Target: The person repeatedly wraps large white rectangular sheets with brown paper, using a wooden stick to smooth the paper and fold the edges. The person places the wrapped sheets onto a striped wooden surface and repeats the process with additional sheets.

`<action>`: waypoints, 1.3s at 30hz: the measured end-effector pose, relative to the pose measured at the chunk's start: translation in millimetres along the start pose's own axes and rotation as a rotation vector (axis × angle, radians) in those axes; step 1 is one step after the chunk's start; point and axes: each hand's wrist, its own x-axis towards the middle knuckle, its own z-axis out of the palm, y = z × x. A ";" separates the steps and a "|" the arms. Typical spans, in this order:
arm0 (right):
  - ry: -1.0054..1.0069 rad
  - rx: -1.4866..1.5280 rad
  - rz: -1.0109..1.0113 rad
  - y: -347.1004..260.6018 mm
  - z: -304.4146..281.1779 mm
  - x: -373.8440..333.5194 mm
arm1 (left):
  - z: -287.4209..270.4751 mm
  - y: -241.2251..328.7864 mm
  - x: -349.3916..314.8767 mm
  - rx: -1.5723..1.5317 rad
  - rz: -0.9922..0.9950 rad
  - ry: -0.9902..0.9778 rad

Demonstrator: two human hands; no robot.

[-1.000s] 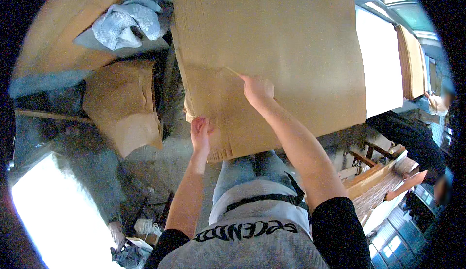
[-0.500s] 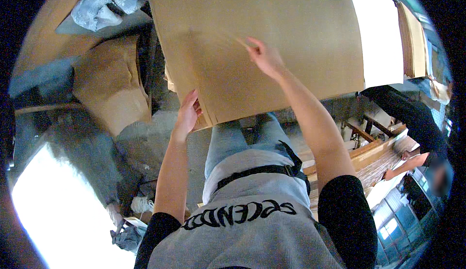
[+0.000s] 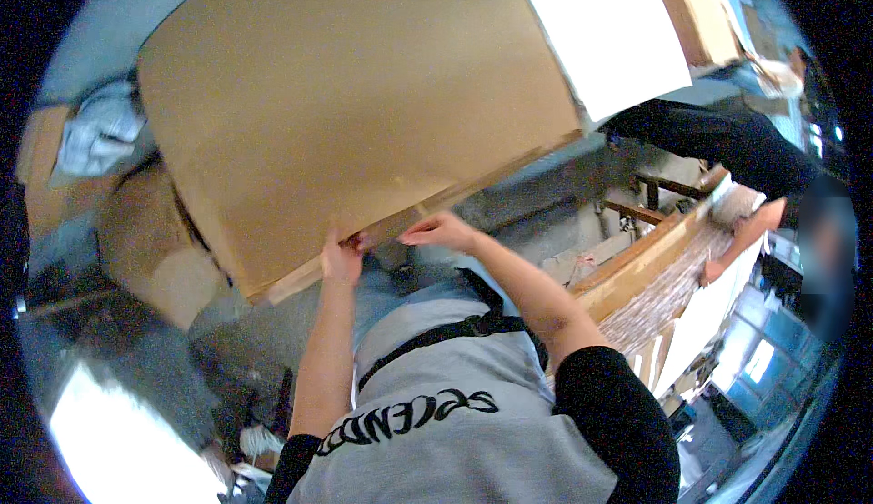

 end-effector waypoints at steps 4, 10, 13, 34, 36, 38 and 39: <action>0.074 0.368 0.090 9.6 -24.5 4.2 | 24.9 -5.8 4.2 0.018 0.143 0.246; 0.243 0.834 0.002 37.2 -96.4 -13.5 | -10.8 9.7 -19.6 0.007 0.218 0.202; 0.252 0.726 0.004 35.4 -106.1 -23.9 | -22.2 13.1 -29.8 0.040 0.227 0.224; 0.663 -0.439 -0.147 41.6 -65.8 -20.3 | -36.9 -58.1 -59.1 0.480 0.530 0.553; 0.693 -0.435 -0.215 10.8 -55.6 -23.6 | -38.3 -49.9 -56.3 0.438 0.540 0.525; 0.702 -0.374 -0.329 25.2 -63.6 0.8 | -36.1 -20.9 -45.1 0.367 0.563 0.475; 0.639 -0.166 -0.277 17.2 -68.0 6.4 | -26.4 7.8 -40.2 0.519 0.461 0.463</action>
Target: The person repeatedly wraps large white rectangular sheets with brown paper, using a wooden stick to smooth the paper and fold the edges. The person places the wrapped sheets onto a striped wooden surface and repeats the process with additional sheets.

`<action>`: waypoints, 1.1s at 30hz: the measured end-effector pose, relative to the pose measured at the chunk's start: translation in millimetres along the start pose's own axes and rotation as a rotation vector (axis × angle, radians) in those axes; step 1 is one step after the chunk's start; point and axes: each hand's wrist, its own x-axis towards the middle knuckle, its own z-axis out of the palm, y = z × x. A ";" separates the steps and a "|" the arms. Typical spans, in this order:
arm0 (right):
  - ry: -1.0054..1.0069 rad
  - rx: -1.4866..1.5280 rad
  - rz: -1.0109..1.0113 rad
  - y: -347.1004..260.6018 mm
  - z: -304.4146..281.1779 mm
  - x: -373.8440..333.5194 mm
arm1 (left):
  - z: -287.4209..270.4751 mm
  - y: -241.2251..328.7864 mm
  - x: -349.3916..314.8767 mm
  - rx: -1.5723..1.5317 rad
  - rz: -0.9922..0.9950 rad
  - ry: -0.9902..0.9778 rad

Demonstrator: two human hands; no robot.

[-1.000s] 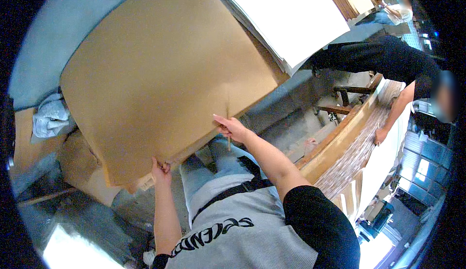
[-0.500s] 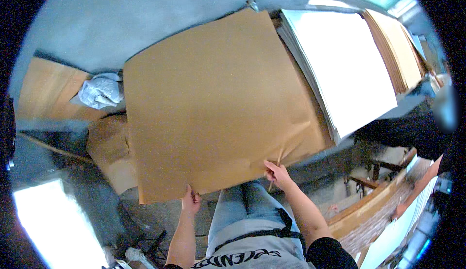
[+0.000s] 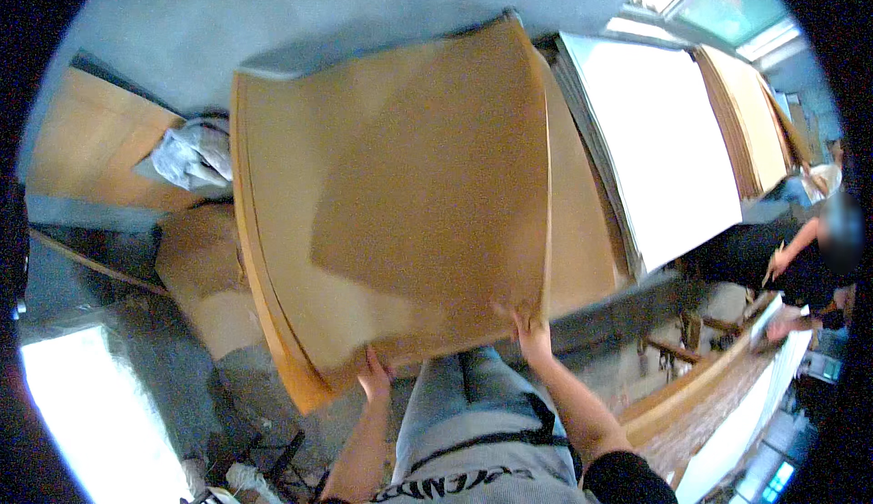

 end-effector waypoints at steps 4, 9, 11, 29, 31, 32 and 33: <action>-0.076 0.529 0.320 -18.8 -2.6 21.1 | 1.7 31.6 38.9 -0.230 -0.121 -0.038; -0.027 0.857 0.519 -19.7 2.4 13.2 | -11.4 -1.5 51.0 -0.454 -0.251 -0.198; 0.010 0.898 0.546 -7.5 4.2 13.5 | -13.0 -1.1 56.4 -0.450 -0.280 -0.225; -0.129 0.587 0.519 56.2 -41.9 -9.1 | -31.4 -43.4 61.7 -0.248 -0.230 -0.100; -0.099 0.296 0.452 65.1 -88.5 -12.9 | -12.9 -19.3 27.4 -0.193 -0.228 -0.089; -0.007 0.231 0.422 72.9 -113.3 -12.9 | -5.0 -13.3 13.9 -0.182 -0.229 -0.088; 0.080 0.178 0.397 85.6 -139.2 -11.3 | -3.3 -16.3 12.1 -0.156 -0.237 -0.094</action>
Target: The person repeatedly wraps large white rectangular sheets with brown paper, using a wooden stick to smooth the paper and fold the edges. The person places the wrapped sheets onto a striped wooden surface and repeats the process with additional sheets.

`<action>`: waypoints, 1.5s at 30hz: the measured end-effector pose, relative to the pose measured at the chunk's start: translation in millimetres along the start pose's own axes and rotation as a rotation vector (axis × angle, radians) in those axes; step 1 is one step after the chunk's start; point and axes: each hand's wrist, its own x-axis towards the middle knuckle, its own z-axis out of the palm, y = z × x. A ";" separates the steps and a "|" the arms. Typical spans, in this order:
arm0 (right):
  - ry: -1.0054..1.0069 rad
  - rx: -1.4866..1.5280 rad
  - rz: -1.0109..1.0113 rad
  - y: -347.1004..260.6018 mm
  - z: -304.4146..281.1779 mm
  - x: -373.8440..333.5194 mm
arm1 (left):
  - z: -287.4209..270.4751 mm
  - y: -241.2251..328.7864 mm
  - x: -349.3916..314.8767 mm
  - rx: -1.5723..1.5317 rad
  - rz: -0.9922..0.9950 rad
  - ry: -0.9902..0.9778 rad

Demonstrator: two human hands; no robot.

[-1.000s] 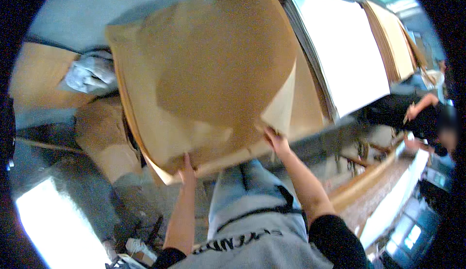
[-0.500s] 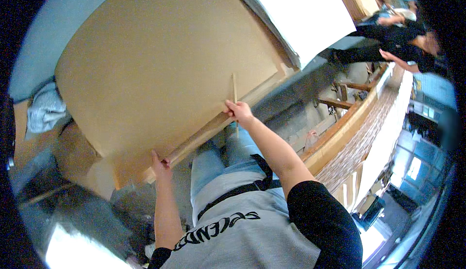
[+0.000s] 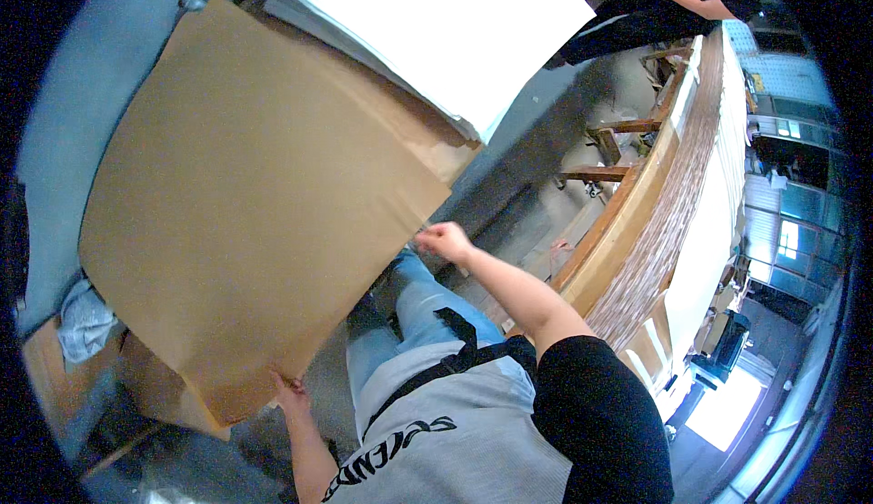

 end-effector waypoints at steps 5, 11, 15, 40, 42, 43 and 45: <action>0.638 -0.067 -0.088 1.3 -121.5 68.0 | -51.7 -13.1 39.6 0.067 -0.165 0.104; 0.836 -0.572 -0.280 -41.9 -172.3 114.6 | -0.5 4.0 -2.1 0.098 -0.052 0.151; 0.747 -0.631 -0.211 -40.0 -187.7 135.3 | 6.6 11.7 -13.5 0.192 -0.050 0.204; -0.285 -0.848 -1.072 -223.7 262.5 -87.0 | 28.9 -58.6 -21.8 -0.274 -0.101 -0.023; -0.472 -0.812 -1.257 -178.8 312.9 -85.1 | 33.7 -52.0 -24.6 -0.312 -0.025 -0.041; -0.568 -0.769 -1.311 -167.9 329.5 -97.0 | 34.6 -51.9 -25.7 -0.326 0.008 -0.053; -0.675 -0.894 -1.290 -138.1 355.3 -105.0 | 27.6 -55.6 -17.3 -0.278 0.030 -0.166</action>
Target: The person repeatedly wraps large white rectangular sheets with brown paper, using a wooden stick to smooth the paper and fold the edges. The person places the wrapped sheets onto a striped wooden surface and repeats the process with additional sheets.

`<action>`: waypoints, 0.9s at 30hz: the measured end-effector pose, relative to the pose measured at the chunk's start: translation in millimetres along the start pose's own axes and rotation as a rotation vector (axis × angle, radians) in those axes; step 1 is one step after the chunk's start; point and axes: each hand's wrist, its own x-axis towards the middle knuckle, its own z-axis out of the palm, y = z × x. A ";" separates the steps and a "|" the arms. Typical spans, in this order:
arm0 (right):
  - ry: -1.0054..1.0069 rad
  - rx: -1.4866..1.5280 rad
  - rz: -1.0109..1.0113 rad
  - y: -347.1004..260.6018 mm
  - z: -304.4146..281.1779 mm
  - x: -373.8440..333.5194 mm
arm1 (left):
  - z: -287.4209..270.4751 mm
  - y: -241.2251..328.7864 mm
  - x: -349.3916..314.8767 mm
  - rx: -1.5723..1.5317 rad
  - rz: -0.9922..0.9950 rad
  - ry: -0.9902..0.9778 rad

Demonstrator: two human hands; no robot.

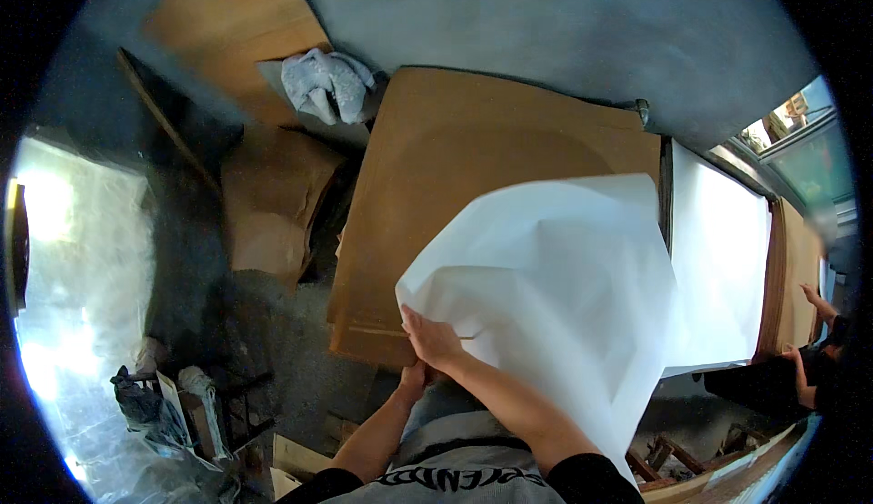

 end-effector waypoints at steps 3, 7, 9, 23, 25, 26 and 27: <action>-0.153 -0.124 -0.068 -13.4 34.4 -2.5 | 15.3 12.7 -8.9 -0.034 -0.019 0.097; -0.268 -0.210 -0.152 -21.4 62.3 -5.6 | 7.5 15.5 -5.5 -0.075 -0.049 0.075; -0.331 -0.247 -0.211 -30.2 66.6 -2.0 | 1.4 13.4 -5.5 -0.096 -0.067 0.072; -0.604 -0.142 -0.011 -47.4 28.5 -19.2 | -16.1 9.9 -1.5 -0.102 -0.143 0.022; -0.591 -0.145 0.123 -21.0 -3.8 -32.0 | -9.3 8.2 2.5 -0.099 -0.156 0.030; -0.470 -0.150 0.093 0.7 -10.1 -51.2 | -8.4 7.3 5.9 -0.094 -0.160 0.026; -0.300 -0.164 0.101 30.7 -2.8 -76.8 | -9.4 6.0 6.8 -0.090 -0.166 0.024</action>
